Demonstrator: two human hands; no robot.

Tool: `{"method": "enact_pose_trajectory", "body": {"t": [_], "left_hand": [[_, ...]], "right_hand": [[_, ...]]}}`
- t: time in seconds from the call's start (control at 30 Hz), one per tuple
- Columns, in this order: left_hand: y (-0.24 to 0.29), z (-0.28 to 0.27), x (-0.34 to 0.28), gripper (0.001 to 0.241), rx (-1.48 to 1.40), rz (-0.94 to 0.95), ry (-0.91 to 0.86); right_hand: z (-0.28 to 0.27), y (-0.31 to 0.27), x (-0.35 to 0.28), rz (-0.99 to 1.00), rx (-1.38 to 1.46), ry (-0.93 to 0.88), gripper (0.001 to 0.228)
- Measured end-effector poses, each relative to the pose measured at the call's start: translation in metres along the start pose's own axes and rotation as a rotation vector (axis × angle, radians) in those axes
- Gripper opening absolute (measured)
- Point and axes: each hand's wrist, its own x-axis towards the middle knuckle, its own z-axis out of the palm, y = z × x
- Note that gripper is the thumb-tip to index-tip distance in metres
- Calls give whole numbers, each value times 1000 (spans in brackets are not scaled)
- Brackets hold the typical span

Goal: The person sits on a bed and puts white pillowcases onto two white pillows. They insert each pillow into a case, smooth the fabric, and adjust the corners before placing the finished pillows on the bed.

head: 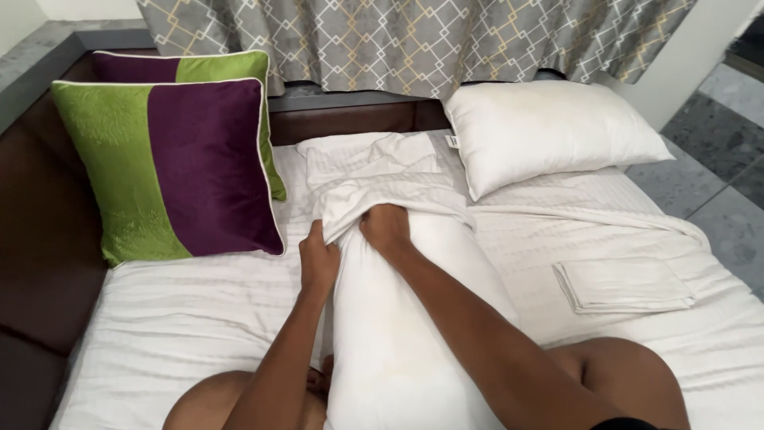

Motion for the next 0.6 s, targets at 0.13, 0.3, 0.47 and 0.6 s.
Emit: {"method": "enact_pose_trajectory", "body": {"t": [0.13, 0.3, 0.47, 0.6], "left_hand": [[46, -37, -8, 37, 237, 77, -370], [83, -63, -35, 18, 578, 211, -782], [115, -62, -53, 21, 758, 119, -630], [75, -41, -47, 21, 871, 80, -644]], "right_hand": [[-22, 52, -13, -261, 208, 463, 22], [-21, 39, -6, -290, 82, 262, 30], [-30, 57, -6, -330, -50, 54, 39], [-23, 81, -11, -356, -148, -125, 45]]}}
